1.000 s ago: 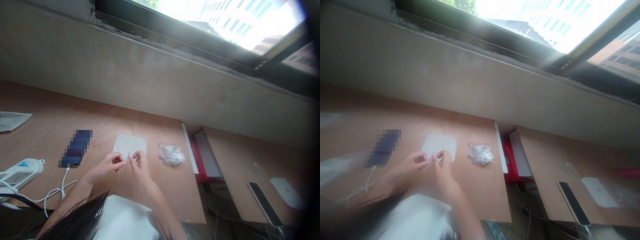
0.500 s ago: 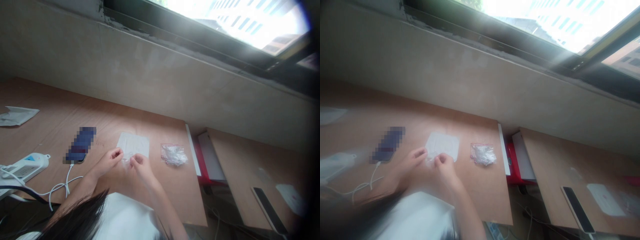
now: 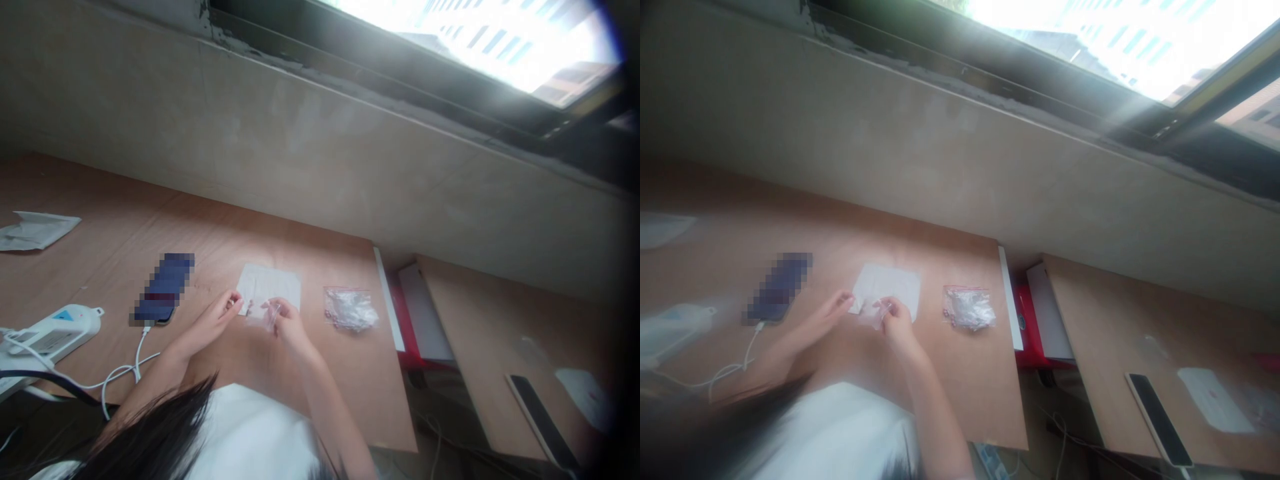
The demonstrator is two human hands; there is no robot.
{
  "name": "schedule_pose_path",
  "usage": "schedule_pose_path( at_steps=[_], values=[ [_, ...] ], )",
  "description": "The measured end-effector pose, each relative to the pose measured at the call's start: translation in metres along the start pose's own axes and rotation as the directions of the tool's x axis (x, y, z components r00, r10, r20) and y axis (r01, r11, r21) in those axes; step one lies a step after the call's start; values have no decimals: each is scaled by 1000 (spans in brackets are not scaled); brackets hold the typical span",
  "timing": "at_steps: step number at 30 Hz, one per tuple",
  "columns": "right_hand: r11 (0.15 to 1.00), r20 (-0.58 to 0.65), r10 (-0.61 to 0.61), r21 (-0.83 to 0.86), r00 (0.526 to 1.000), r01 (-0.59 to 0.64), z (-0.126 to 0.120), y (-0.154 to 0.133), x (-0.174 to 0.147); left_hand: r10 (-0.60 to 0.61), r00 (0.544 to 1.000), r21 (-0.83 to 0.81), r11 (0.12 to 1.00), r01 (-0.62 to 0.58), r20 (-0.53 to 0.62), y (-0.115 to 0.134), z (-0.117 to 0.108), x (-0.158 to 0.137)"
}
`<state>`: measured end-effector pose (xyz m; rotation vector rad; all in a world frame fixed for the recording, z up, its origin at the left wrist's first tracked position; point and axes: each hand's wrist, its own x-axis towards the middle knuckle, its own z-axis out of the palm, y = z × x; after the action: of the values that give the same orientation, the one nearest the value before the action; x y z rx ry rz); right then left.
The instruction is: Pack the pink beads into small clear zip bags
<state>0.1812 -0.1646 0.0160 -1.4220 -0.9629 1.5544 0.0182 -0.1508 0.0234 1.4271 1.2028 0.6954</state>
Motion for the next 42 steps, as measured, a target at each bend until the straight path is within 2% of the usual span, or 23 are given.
schedule_pose_path(
  at_steps=[1,3,5,8,10,11,12,14,17,19,21,24,26,30,33,36,42],
  values=[
    [999,48,2,40,999,-4,-1,-1,1,-66,998,-37,997,66,14,-5,-3,0],
    [995,136,3,96,991,-16,-2,-1,4,-167,977,-127,975,183,130,-14,-5,0],
    [994,147,10,110,989,-26,-1,3,9,-177,960,-207,953,223,218,-23,-6,0],
    [996,4,48,80,999,-48,0,15,22,-159,976,-283,939,196,147,-36,-6,3],
    [998,-128,48,46,991,-43,0,24,29,-186,980,-302,932,199,72,-42,-8,6],
    [999,-155,44,34,987,-39,-1,27,32,-201,978,-300,931,206,49,-43,-9,7],
    [999,-149,43,30,988,-39,-2,28,34,-213,977,-294,932,213,32,-43,-10,9],
    [997,-63,57,59,996,-53,-2,27,34,-224,974,-276,935,223,30,-39,-10,10],
    [990,84,58,127,995,-69,-1,20,32,-204,973,-265,937,227,112,-31,-7,11],
    [989,127,52,133,991,-69,1,17,32,-189,970,-262,938,225,154,-29,-4,11],
    [992,90,55,106,994,-64,2,19,34,-197,972,-262,938,226,131,-32,-3,13],
    [997,-74,70,45,995,-67,1,28,39,-225,973,-252,940,231,54,-41,-4,17],
    [996,-140,79,40,987,-74,0,33,40,-235,972,-239,943,231,14,-45,-6,19],
    [995,-77,82,62,994,-77,-3,38,37,-222,973,-211,956,206,-56,-44,-9,21],
    [998,-39,60,-29,997,-61,-4,39,34,-219,971,-213,957,195,-95,-40,-9,20],
    [995,-57,38,-87,998,-43,-7,41,35,-219,971,-234,953,191,-101,-39,-9,19],
    [997,-21,63,-36,998,-64,-11,44,38,-212,973,-248,951,184,-89,-47,-11,20]
  ],
)
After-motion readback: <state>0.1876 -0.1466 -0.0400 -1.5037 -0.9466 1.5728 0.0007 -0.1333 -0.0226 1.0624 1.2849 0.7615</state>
